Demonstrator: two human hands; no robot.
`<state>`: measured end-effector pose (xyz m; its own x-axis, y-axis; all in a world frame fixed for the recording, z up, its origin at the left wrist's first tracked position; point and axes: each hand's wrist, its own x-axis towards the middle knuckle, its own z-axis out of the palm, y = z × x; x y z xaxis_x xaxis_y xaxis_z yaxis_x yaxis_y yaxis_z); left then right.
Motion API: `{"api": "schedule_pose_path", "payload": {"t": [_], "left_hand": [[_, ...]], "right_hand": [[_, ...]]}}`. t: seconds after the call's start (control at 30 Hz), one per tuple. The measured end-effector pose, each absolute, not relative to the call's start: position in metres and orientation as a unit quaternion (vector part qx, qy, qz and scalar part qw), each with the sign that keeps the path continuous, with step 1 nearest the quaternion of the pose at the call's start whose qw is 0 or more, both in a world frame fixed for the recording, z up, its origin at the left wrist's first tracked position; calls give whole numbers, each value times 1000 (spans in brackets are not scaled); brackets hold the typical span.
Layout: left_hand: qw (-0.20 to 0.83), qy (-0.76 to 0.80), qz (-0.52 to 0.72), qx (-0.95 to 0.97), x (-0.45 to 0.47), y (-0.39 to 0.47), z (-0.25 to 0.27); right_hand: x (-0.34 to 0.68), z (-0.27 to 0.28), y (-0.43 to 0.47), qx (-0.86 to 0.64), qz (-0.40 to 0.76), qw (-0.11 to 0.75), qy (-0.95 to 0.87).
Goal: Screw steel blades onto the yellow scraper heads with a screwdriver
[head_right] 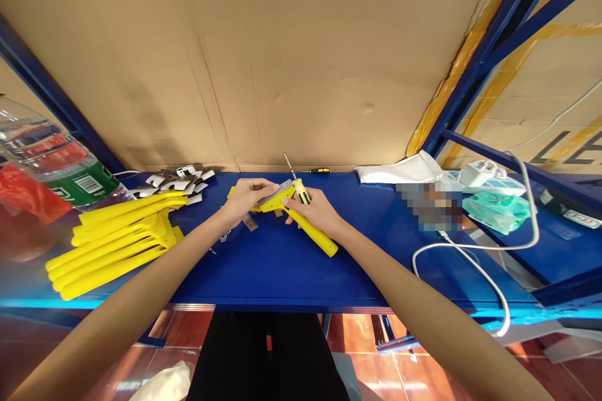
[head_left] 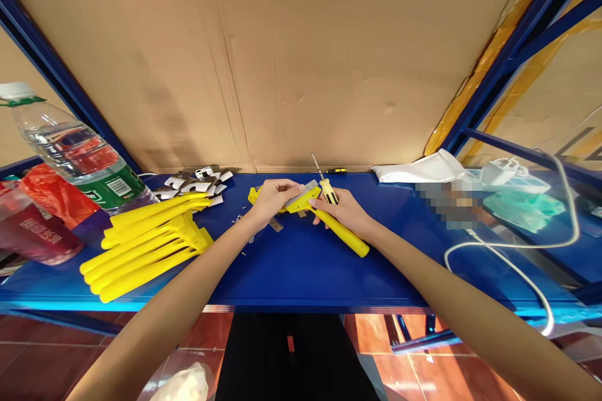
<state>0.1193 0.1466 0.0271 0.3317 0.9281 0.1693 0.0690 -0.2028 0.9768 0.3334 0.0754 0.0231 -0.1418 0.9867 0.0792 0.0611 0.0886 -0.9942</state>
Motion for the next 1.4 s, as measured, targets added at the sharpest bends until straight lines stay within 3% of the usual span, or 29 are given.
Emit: {"api": "schedule_pose_path", "payload": {"t": [0.73, 1.23, 1.4], "left_hand": [[423, 330, 398, 744, 123, 148, 16], [423, 302, 395, 757, 126, 141, 19], [386, 321, 477, 721, 119, 151, 28]], "right_hand": [[336, 16, 83, -499, 429, 514, -550], [336, 16, 87, -499, 394, 562, -530], [341, 15, 89, -503, 352, 606, -507]]}}
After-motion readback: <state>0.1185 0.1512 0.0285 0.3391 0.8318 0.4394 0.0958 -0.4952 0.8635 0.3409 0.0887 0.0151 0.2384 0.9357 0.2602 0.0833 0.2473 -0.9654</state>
